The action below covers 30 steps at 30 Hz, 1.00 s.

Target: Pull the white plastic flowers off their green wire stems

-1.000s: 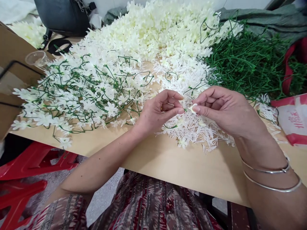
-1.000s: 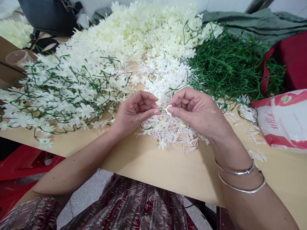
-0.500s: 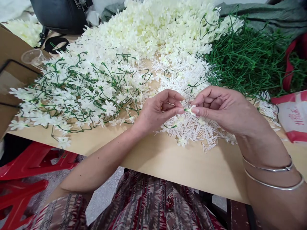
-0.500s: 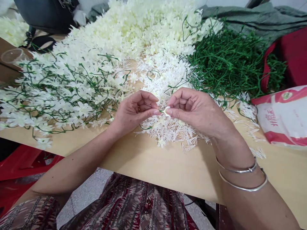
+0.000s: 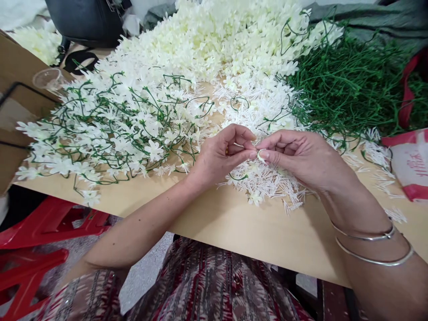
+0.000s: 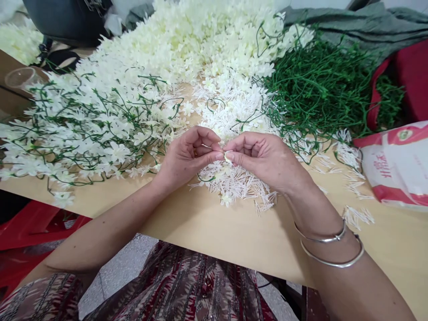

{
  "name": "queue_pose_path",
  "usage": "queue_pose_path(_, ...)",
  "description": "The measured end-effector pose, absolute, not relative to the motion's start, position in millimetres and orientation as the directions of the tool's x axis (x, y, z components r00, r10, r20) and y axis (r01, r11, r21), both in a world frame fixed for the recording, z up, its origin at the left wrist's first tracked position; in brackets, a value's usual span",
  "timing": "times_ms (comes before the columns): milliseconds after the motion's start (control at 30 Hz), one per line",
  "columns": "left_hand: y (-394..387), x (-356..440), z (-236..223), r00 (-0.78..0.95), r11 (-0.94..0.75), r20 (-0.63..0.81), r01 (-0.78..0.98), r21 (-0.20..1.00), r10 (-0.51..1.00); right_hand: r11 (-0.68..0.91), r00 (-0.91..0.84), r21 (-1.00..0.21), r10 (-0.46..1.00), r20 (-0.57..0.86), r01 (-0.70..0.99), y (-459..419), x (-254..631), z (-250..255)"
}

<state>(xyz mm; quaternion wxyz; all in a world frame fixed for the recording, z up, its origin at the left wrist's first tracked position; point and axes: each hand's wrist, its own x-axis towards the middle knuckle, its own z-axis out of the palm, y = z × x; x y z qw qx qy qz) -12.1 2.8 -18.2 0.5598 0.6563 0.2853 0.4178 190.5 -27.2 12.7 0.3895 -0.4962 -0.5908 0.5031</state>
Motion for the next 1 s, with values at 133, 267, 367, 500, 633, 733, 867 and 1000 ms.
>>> queue_pose_path(133,2,-11,-21,0.429,-0.316,0.293,-0.020,0.949,0.854,0.026,-0.162,-0.979,0.987,-0.007,0.204,-28,186,11)
queue_pose_path(267,2,-12,-19,0.396,-0.376,0.329,0.046,0.926,0.858,0.055,-0.181,-0.975,0.983,0.015,0.217,-30,184,9)
queue_pose_path(367,2,-14,-11,0.432,-0.391,0.307,0.118,0.913,0.848,0.071,-0.182,-0.971,0.983,0.029,0.227,-30,184,8)
queue_pose_path(500,4,-19,-2,0.524,-0.474,0.301,0.231,0.850,0.796,0.113,-0.166,-0.962,0.983,0.073,0.247,-29,188,9)
queue_pose_path(633,4,-21,-1,0.596,-0.617,0.364,0.296,0.729,0.716,0.116,-0.193,-0.954,0.979,0.064,0.276,-28,190,10)
queue_pose_path(733,4,-21,-3,0.628,-0.653,0.364,0.316,0.688,0.688,0.075,-0.166,-0.967,0.986,0.035,0.245,-27,188,10)
queue_pose_path(867,4,-21,-7,0.613,-0.618,0.347,0.305,0.724,0.710,0.050,-0.153,-0.976,0.988,0.017,0.210,-26,187,5)
queue_pose_path(1000,5,-20,-13,0.604,-0.597,0.345,0.281,0.752,0.719,0.058,-0.147,-0.970,0.989,0.024,0.235,-25,185,-2)
